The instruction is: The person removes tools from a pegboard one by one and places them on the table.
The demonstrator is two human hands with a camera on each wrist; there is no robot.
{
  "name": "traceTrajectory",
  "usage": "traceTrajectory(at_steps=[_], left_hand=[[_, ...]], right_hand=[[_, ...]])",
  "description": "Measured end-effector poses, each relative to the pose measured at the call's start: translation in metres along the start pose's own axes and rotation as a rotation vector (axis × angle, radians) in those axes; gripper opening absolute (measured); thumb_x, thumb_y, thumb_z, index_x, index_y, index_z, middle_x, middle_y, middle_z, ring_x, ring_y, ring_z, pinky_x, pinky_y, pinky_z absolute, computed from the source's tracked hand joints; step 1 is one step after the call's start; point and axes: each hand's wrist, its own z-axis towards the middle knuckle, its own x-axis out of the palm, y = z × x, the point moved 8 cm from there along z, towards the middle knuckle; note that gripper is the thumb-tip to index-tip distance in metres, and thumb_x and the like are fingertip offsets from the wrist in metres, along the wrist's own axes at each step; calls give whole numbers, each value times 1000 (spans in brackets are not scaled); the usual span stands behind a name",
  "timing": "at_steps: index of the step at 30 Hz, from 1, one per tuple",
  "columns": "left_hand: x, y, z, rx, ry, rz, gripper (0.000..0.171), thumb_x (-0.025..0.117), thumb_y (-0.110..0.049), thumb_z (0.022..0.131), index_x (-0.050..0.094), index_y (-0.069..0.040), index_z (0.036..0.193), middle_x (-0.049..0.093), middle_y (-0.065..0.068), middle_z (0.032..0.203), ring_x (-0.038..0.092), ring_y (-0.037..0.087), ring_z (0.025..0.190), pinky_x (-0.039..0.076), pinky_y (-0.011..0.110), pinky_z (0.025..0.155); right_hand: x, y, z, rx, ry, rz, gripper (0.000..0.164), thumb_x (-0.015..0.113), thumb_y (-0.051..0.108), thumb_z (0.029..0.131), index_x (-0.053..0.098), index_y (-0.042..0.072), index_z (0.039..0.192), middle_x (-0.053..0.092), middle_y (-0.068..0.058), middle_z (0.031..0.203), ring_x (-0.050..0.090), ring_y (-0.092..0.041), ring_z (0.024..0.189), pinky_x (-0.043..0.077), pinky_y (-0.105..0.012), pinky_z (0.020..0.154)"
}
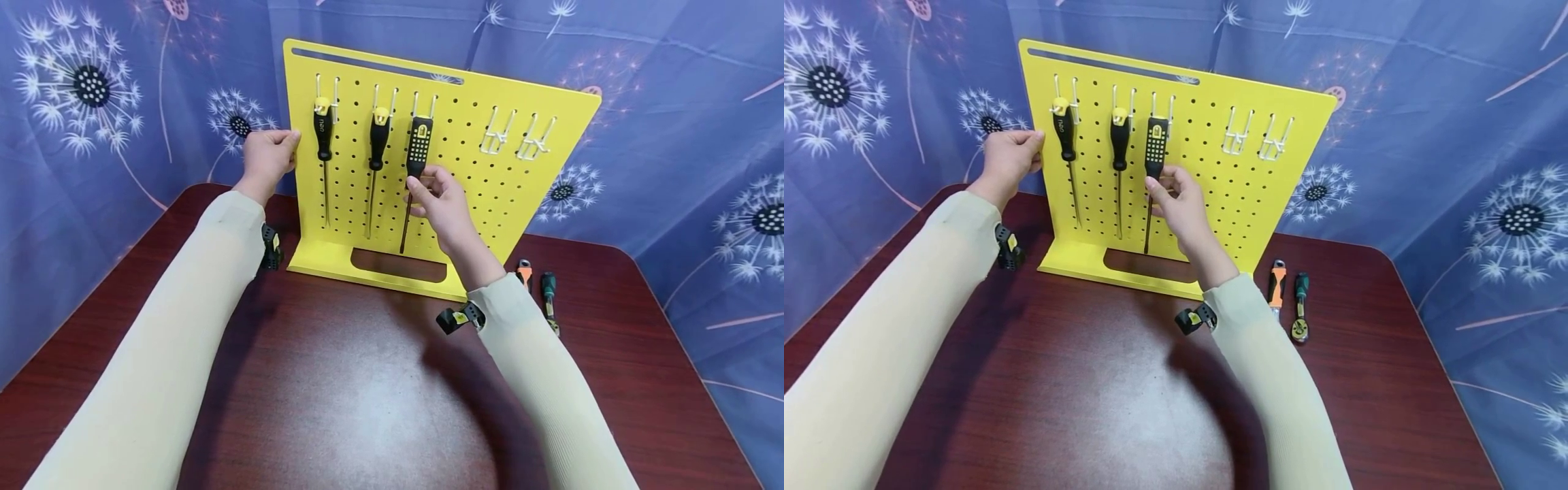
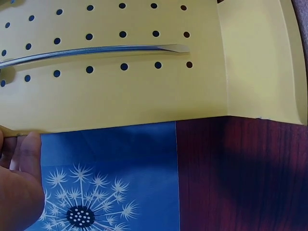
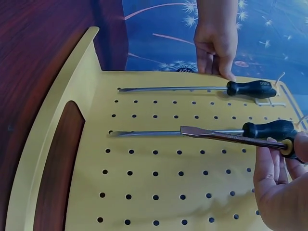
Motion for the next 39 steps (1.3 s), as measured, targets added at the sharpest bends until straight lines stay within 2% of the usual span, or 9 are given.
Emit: traceTrajectory(at_steps=[5,13,22,39], left_hand=[[0,1,1,-4,1,22,30,64,-25,102,74,-5,123,54,-8,75,46,5,61,44,16,60],[-1,1,-1,5,0,39,29,64,-27,102,75,-6,120,54,-8,77,48,5,64,45,15,62],[-1,1,0,0,-3,37,33,64,-26,102,72,-5,126,55,-9,79,50,4,67,48,14,63],[-1,1,1,10,3,27,33,64,-25,102,72,-4,125,56,-9,79,50,3,66,48,15,63]], right_hand=[[1,2,-5,6,9,10,5,56,13,106,55,15,110,58,-2,101,65,-12,85,56,-21,70],[3,4,-11,15,18,48,4,55,13,107,55,16,105,58,5,94,64,-9,80,54,-20,68],[5,9,-16,32,37,76,4,53,12,107,55,16,107,58,7,93,63,-7,78,55,-20,69],[1,14,-24,15,35,93,5,54,12,106,52,16,104,57,7,94,67,-5,80,58,-20,70]])
